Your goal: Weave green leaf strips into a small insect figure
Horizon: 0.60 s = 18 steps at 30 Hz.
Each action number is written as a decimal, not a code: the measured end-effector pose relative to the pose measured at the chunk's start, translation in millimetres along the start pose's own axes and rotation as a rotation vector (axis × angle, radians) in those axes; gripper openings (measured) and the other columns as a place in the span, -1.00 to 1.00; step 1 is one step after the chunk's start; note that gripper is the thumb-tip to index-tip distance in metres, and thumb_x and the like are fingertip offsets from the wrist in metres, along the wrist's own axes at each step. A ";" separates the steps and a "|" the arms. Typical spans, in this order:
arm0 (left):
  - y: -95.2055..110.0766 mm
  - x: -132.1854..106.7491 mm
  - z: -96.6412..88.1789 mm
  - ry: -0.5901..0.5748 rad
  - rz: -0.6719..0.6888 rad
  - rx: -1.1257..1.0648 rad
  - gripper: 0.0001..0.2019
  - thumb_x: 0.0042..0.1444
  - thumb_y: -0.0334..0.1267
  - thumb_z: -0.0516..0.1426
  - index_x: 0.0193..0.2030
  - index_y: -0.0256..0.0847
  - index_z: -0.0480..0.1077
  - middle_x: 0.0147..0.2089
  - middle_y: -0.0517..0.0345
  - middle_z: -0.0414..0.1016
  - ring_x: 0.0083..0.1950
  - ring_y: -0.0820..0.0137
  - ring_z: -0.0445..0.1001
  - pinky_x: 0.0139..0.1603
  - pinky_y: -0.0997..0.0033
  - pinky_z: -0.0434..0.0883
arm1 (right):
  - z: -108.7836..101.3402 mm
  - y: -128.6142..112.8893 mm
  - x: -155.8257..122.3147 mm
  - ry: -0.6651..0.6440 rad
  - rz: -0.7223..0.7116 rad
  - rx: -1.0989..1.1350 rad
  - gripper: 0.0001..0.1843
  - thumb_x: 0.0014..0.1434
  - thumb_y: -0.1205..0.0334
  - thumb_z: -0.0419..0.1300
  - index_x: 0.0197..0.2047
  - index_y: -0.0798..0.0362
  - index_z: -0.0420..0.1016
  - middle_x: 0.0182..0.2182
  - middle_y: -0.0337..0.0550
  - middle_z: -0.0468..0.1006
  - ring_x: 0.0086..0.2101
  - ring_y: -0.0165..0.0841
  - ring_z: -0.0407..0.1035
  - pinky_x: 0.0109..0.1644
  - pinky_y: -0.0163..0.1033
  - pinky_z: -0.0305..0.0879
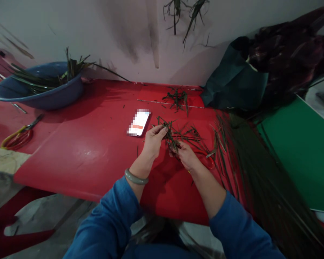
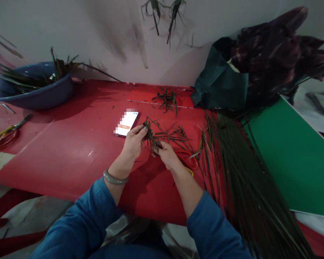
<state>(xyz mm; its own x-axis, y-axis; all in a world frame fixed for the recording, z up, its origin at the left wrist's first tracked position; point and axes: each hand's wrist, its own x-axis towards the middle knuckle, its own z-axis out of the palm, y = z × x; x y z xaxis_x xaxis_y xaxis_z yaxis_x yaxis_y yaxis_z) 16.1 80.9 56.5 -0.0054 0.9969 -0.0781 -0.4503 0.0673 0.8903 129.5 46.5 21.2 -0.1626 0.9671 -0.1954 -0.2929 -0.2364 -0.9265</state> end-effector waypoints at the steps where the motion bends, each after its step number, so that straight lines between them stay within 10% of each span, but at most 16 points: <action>1: -0.2 0.0 -0.2 -0.003 0.006 0.002 -0.81 -0.21 -0.22 0.24 -0.43 -0.28 0.42 -0.51 0.21 0.44 -0.46 0.54 0.40 -0.36 0.50 0.33 | -0.4 0.5 0.1 -0.003 0.006 -0.004 -0.78 -0.22 0.18 0.27 -0.57 0.07 0.29 -0.66 -0.35 0.30 -0.61 -0.51 0.17 -0.49 -0.33 0.09; 18: 2.2 0.6 -1.0 0.049 0.030 0.010 -0.84 -0.20 -0.24 0.24 -0.46 -0.27 0.44 -0.51 0.21 0.43 -0.47 0.56 0.36 -0.33 0.48 0.34 | -0.8 -1.5 -1.8 0.009 0.079 -0.041 -0.72 -0.27 0.13 0.31 -0.58 0.07 0.30 -0.68 -0.33 0.35 -0.63 -0.50 0.23 -0.55 -0.36 0.14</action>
<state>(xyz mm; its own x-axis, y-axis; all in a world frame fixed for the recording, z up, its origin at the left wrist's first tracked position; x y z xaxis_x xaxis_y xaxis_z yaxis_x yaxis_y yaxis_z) 14.2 81.6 58.0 -0.0622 0.9954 -0.0732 -0.4402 0.0385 0.8971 131.0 45.2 22.7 -0.1746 0.9465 -0.2712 -0.2402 -0.3081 -0.9205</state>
